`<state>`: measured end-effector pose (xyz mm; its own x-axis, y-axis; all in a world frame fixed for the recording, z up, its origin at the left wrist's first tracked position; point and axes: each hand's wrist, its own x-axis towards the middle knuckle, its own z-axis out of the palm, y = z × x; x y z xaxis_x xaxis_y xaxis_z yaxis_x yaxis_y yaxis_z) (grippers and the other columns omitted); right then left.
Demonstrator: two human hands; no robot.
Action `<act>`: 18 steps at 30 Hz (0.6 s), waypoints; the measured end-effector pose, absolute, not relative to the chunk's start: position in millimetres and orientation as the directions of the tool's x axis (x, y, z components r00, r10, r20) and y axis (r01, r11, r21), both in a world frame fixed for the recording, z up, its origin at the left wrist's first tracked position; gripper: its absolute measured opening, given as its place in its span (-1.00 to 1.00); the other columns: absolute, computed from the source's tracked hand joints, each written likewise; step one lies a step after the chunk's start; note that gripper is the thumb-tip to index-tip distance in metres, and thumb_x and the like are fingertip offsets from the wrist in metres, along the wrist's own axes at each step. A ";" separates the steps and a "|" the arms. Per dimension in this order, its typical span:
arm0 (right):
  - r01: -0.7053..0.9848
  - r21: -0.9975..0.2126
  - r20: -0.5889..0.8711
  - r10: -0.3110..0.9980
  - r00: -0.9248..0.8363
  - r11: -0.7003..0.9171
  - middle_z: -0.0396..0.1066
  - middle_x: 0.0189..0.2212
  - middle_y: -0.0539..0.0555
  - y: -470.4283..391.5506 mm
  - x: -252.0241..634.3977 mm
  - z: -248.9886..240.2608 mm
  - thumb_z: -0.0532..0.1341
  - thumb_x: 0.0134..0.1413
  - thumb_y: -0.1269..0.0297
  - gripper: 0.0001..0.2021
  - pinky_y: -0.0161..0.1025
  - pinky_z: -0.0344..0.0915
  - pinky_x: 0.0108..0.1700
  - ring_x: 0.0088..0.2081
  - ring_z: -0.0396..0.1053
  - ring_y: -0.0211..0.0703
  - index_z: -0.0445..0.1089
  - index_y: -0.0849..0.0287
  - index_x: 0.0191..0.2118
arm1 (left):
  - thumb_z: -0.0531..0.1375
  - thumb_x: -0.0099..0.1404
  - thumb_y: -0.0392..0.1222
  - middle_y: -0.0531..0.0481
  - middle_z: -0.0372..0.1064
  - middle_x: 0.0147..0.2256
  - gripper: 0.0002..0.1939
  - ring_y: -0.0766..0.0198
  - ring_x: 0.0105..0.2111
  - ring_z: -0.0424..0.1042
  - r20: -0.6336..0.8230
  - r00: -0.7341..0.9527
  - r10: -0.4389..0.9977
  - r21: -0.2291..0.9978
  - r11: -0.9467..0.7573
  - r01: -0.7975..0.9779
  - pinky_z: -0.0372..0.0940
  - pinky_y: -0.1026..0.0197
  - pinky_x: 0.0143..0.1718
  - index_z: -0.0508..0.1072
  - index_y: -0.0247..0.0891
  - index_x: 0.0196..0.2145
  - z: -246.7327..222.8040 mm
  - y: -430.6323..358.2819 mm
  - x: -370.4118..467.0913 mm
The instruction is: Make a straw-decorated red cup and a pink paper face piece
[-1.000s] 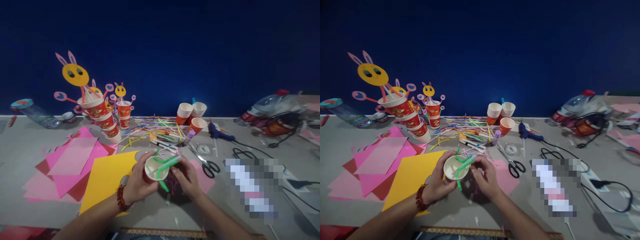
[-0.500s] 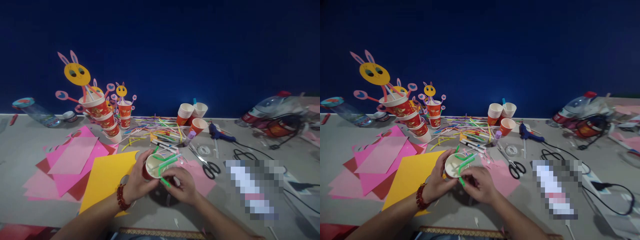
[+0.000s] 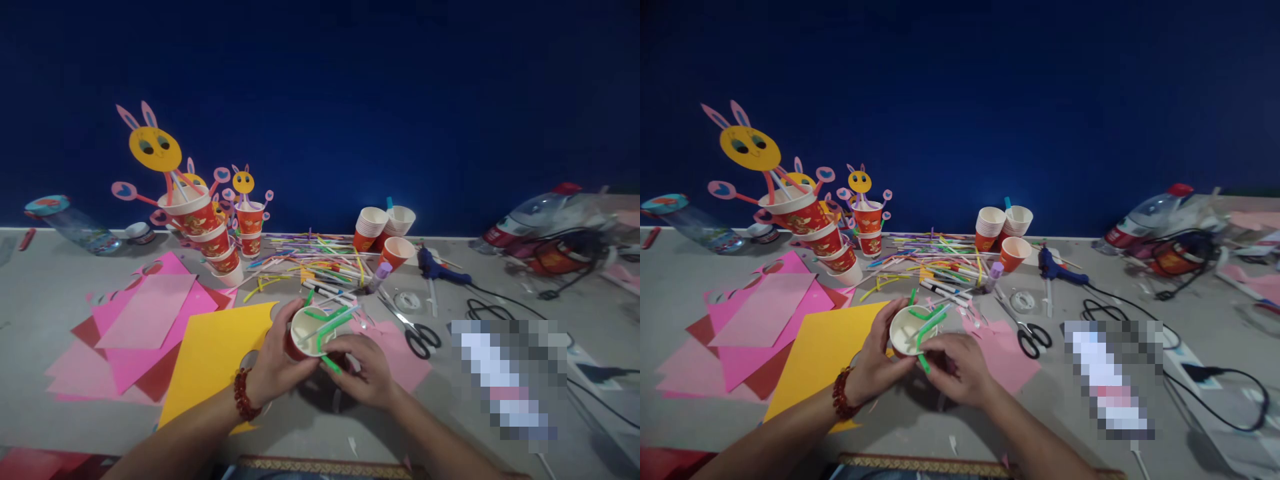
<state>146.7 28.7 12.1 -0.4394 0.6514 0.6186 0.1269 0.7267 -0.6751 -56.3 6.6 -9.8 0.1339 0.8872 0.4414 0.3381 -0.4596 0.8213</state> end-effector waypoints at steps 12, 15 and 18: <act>0.092 -0.686 0.632 0.653 -0.417 0.722 0.55 -0.41 -0.01 26.3 146.6 12.7 0.29 0.09 0.45 -0.71 -0.35 0.33 -0.42 -0.51 0.44 -0.25 0.40 0.05 -0.06 | 0.39 0.19 -0.18 -0.24 0.16 0.28 -0.06 -0.12 0.26 0.26 0.471 0.125 0.873 0.826 -0.486 0.286 0.19 -0.19 0.27 -0.04 -0.06 0.37 -10.4 6.7 -56.4; 0.078 -0.707 0.617 0.667 -0.418 0.703 0.54 -0.42 -0.03 25.4 146.2 13.4 0.29 0.09 0.46 -0.72 -0.36 0.32 -0.45 -0.52 0.44 -0.26 0.39 0.04 -0.08 | 0.39 0.18 -0.21 -0.24 0.18 0.27 -0.02 -0.11 0.24 0.28 0.484 0.123 0.866 0.826 -0.499 0.261 0.19 -0.20 0.26 -0.08 -0.04 0.39 -9.1 6.6 -55.1; 0.086 -0.703 0.619 0.667 -0.415 0.706 0.54 -0.42 -0.01 24.7 146.2 13.4 0.28 0.11 0.44 -0.74 -0.35 0.35 -0.44 -0.51 0.45 -0.25 0.38 0.05 -0.08 | 0.38 0.18 -0.24 -0.21 0.22 0.25 0.00 -0.07 0.22 0.31 0.502 0.124 0.856 0.822 -0.517 0.237 0.21 -0.18 0.25 -0.11 -0.01 0.39 -6.4 6.7 -54.1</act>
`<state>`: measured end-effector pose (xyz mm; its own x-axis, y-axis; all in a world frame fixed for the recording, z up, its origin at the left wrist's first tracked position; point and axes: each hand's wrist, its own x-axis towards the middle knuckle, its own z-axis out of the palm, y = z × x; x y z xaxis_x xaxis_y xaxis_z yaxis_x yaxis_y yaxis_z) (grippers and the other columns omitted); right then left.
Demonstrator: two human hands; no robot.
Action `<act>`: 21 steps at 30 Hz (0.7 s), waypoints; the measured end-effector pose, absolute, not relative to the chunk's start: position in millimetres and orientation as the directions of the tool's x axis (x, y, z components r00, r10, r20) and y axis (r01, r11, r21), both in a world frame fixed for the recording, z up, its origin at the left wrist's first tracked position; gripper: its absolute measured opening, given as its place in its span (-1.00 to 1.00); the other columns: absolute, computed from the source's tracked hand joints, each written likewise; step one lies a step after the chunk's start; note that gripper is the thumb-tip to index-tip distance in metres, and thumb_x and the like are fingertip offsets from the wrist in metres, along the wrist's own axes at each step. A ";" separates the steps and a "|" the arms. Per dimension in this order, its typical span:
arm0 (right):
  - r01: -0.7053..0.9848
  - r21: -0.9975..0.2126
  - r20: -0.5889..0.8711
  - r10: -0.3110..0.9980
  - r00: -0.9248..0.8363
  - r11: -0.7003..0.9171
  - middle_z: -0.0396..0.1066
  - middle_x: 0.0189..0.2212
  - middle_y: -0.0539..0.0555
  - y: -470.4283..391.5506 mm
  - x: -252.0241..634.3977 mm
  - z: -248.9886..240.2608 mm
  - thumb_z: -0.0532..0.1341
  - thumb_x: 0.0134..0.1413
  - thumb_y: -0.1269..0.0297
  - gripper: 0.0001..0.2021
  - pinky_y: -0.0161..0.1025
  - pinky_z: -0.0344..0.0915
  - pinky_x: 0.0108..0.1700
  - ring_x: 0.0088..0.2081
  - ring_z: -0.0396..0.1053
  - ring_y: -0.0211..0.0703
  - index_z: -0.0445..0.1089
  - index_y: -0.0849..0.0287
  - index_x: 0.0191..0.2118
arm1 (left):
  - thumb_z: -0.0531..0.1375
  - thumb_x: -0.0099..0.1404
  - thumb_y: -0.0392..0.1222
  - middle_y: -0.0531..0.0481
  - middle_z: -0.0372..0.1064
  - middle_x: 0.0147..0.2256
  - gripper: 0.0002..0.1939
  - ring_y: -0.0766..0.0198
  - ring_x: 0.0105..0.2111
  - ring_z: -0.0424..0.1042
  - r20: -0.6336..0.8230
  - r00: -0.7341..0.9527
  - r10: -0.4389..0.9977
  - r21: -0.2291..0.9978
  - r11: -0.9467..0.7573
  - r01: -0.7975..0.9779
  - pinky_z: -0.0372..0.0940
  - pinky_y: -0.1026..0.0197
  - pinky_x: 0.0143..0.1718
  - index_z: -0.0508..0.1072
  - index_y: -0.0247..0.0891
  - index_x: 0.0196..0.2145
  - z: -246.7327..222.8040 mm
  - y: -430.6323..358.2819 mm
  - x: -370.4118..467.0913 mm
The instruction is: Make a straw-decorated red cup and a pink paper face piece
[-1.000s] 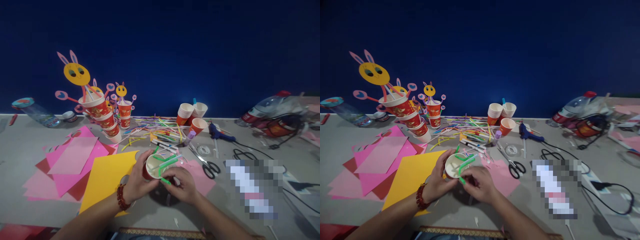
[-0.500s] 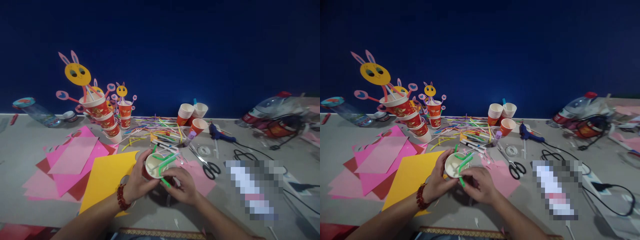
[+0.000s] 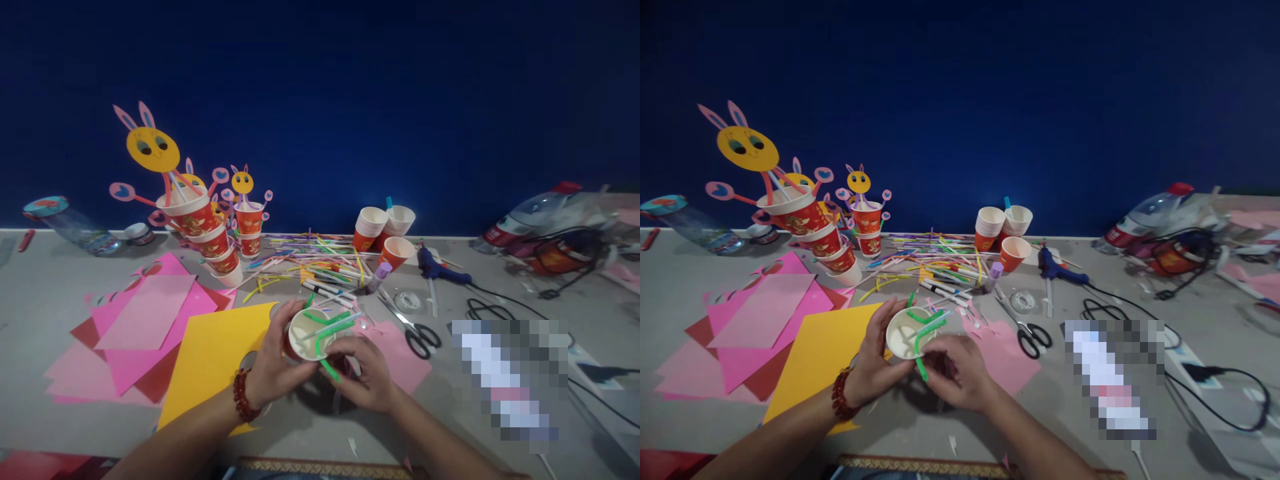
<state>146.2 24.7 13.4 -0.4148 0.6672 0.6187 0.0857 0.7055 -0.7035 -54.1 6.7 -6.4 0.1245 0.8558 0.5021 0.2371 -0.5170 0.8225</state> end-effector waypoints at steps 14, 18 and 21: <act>-0.029 -0.787 0.570 0.708 -0.417 0.617 0.47 -0.45 0.01 20.3 151.4 4.0 0.19 0.13 0.41 -0.73 -0.31 0.33 -0.48 -0.50 0.42 -0.19 0.33 0.05 -0.03 | 0.32 0.16 -0.36 -0.22 0.28 0.22 -0.01 -0.03 0.19 0.36 0.574 0.153 0.804 0.773 -0.594 0.222 0.29 -0.10 0.19 -0.11 -0.05 0.40 2.1 7.5 -53.2; -0.039 -0.840 0.524 0.789 -0.320 0.542 0.44 -0.45 0.03 20.5 155.8 -3.1 0.18 0.22 0.34 -0.87 -0.24 0.38 -0.45 -0.50 0.42 -0.17 0.37 0.08 -0.12 | 0.34 0.15 -0.35 -0.22 0.26 0.23 0.01 -0.04 0.20 0.35 0.571 0.170 0.803 0.785 -0.595 0.173 0.28 -0.09 0.20 -0.11 -0.05 0.40 -4.1 5.7 -53.0; -0.075 -0.883 0.468 0.858 -0.210 0.463 0.41 -0.47 0.01 22.7 155.1 -1.4 0.19 0.26 0.30 -0.96 -0.26 0.36 -0.49 -0.53 0.40 -0.19 0.38 0.09 -0.21 | 0.34 0.15 -0.34 -0.22 0.24 0.24 0.01 -0.06 0.22 0.32 0.525 0.151 0.837 0.824 -0.545 0.156 0.22 -0.14 0.23 -0.11 -0.03 0.40 -6.7 5.3 -54.4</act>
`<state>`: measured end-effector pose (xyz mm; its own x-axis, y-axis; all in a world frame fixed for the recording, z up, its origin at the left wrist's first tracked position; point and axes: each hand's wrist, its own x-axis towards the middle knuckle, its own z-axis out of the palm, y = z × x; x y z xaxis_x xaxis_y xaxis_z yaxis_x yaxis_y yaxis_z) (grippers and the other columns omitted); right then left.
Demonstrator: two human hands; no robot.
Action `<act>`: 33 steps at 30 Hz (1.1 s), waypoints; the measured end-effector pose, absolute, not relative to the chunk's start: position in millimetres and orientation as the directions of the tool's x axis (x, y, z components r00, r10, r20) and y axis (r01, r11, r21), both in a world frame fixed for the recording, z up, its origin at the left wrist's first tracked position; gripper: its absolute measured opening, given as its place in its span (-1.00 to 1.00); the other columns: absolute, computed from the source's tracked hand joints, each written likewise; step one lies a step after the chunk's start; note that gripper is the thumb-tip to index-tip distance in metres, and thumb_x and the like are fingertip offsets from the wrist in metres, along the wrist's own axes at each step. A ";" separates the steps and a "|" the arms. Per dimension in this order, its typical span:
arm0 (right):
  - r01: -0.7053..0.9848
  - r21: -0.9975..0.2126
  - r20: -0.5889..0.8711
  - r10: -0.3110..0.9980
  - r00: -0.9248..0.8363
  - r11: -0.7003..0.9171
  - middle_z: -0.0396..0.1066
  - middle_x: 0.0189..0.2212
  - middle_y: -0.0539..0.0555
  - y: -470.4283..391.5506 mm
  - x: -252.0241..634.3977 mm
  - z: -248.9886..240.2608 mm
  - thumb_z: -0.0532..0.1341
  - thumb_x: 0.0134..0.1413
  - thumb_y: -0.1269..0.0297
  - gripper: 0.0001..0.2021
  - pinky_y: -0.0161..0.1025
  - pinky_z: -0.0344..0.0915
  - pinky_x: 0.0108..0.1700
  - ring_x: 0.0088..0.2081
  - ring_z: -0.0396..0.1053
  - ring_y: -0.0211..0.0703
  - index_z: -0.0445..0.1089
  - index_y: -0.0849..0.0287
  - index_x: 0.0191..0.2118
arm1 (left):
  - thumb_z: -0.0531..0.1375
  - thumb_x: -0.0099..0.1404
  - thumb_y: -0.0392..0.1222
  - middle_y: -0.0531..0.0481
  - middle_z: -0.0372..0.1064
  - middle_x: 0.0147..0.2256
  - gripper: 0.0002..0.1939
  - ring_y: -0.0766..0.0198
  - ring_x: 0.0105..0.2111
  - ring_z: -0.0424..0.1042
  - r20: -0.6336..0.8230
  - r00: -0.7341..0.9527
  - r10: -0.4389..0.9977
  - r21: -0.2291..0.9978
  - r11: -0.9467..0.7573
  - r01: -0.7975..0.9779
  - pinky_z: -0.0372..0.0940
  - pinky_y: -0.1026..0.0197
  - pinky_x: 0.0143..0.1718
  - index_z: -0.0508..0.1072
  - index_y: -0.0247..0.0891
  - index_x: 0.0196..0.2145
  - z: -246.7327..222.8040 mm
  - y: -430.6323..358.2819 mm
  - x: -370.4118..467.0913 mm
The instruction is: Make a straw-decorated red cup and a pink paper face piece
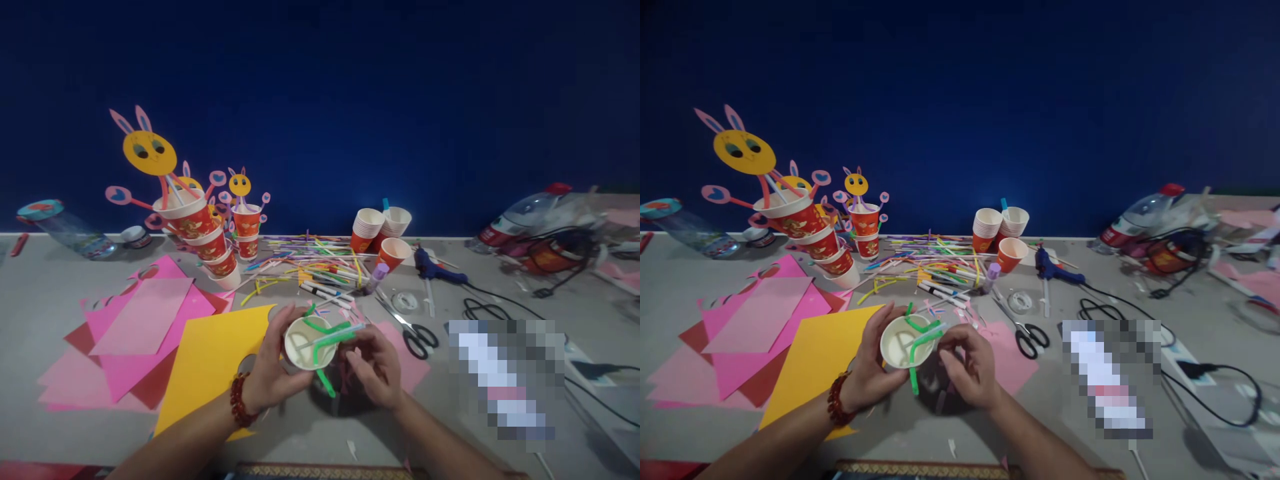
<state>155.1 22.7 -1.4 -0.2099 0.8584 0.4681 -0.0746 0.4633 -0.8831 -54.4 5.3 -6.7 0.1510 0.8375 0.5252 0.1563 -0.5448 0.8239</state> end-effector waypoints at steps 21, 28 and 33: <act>0.042 -0.959 0.273 0.954 -0.126 0.280 0.37 -0.55 -0.04 48.0 153.9 -1.9 0.20 0.27 0.15 -0.84 -0.33 0.22 -0.56 -0.59 0.30 -0.25 0.38 0.12 -0.25 | 0.42 0.05 0.15 -0.14 0.53 -0.13 -0.20 0.16 -0.17 0.52 -0.132 0.574 0.808 0.457 0.564 -0.688 0.33 0.16 -0.05 0.40 -0.31 0.15 -11.0 33.0 -71.6; 0.139 -0.933 0.311 0.939 -0.145 0.331 0.42 -0.46 0.01 53.1 151.7 -5.3 0.19 0.27 0.14 -0.81 -0.31 0.30 -0.45 -0.48 0.36 -0.21 0.41 0.14 -0.28 | 0.37 0.10 0.18 -0.20 0.50 -0.06 -0.20 0.14 -0.13 0.51 -0.105 0.583 0.805 0.476 0.556 -0.681 0.35 0.17 -0.07 0.35 -0.33 0.17 -23.5 33.1 -69.3; 0.106 -0.908 0.389 0.910 -0.144 0.405 0.48 -0.23 0.10 58.1 150.6 -2.6 0.21 0.27 0.13 -0.82 -0.20 0.41 -0.20 -0.20 0.46 -0.07 0.43 0.11 -0.17 | 0.35 0.13 0.22 -0.21 0.54 -0.09 -0.25 0.08 -0.12 0.55 -0.126 0.641 0.757 0.513 0.603 -0.612 0.37 0.15 -0.10 0.39 -0.34 0.12 -37.1 32.0 -71.9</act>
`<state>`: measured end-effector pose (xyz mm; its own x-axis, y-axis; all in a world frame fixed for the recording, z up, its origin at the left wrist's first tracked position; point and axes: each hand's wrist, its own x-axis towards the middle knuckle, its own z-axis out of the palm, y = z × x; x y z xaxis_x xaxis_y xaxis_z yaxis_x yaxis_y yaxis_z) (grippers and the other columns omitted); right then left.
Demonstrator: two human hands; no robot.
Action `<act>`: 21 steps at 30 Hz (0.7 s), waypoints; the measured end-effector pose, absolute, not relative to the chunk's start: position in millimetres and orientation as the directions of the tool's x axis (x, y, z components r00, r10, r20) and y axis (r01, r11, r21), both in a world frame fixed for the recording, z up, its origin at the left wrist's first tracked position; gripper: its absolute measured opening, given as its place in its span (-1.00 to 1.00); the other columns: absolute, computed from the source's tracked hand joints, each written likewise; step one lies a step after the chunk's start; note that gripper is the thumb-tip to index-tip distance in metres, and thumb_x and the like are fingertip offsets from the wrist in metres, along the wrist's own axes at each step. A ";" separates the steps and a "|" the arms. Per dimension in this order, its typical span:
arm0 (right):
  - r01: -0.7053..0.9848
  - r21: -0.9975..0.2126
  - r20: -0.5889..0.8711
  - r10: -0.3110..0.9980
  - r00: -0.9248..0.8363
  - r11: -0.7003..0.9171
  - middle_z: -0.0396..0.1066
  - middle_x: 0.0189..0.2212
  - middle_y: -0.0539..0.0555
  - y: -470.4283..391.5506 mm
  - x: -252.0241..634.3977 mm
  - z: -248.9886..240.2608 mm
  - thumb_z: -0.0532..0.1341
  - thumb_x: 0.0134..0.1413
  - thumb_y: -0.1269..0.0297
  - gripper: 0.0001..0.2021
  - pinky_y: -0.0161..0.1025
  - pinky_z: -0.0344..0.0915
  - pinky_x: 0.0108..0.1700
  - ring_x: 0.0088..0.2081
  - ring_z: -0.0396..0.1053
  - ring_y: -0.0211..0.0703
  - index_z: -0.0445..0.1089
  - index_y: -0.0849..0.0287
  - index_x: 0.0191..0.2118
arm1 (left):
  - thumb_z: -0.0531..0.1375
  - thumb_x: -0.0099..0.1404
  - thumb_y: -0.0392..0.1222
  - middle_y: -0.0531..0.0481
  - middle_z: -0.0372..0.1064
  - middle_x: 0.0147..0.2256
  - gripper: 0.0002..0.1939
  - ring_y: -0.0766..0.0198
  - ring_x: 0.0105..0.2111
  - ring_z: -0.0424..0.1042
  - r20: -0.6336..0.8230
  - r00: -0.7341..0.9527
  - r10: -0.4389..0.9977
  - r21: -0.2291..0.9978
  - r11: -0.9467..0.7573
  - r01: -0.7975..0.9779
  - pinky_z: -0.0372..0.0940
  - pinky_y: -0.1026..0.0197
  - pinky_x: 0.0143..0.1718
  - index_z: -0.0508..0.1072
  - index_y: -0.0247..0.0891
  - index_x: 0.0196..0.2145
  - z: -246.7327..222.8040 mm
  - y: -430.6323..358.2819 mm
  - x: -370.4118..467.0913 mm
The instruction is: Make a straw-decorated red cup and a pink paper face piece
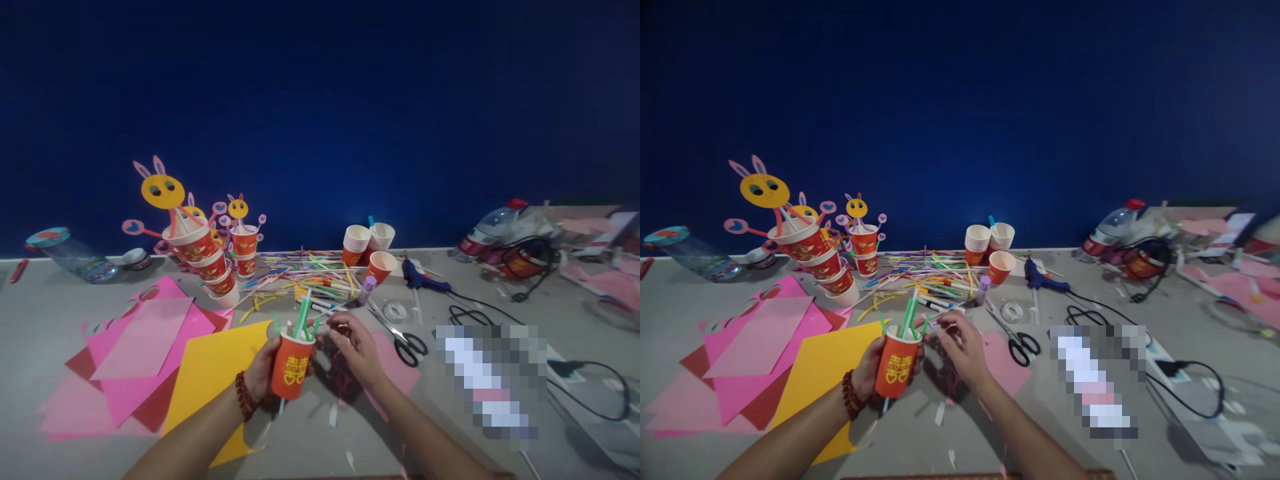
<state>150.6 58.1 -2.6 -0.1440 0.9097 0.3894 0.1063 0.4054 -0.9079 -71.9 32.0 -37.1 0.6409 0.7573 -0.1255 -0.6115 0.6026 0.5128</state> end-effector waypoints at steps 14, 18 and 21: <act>0.219 -0.880 0.321 0.868 -0.378 0.421 0.52 -0.20 0.12 52.5 135.8 36.5 0.32 0.17 0.05 -0.77 0.00 0.28 0.06 -0.05 0.41 0.06 0.53 0.11 -0.32 | 0.45 0.08 -0.05 -0.13 0.59 -0.19 -0.48 0.05 -0.28 0.60 -0.088 0.620 0.779 0.563 0.553 -0.615 0.47 0.03 -0.21 0.49 -0.27 -0.03 -39.6 23.3 -63.6; 0.244 -0.873 0.322 0.874 -0.363 0.423 0.49 -0.29 0.09 53.5 135.5 32.7 0.33 0.17 0.07 -0.76 -0.06 0.29 -0.01 -0.12 0.40 0.02 0.51 0.12 -0.38 | 0.44 0.09 -0.06 -0.16 0.60 -0.21 -0.49 0.04 -0.28 0.60 -0.085 0.623 0.777 0.585 0.545 -0.601 0.46 0.05 -0.21 0.51 -0.32 -0.04 -39.3 22.6 -63.8; 0.249 -0.874 0.324 0.881 -0.344 0.418 0.46 -0.34 0.06 53.6 135.3 32.0 0.34 0.16 0.11 -0.76 -0.11 0.30 -0.06 -0.17 0.39 -0.02 0.44 0.12 -0.44 | 0.44 0.10 -0.06 -0.17 0.60 -0.20 -0.49 0.04 -0.26 0.60 -0.090 0.618 0.781 0.595 0.539 -0.596 0.46 0.05 -0.18 0.51 -0.32 -0.03 -38.6 21.9 -63.8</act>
<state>135.3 53.6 32.0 -0.3444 0.8812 0.3237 0.2487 0.4181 -0.8737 -63.8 21.9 -38.6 0.6176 0.7813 -0.0897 -0.5960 0.5394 0.5948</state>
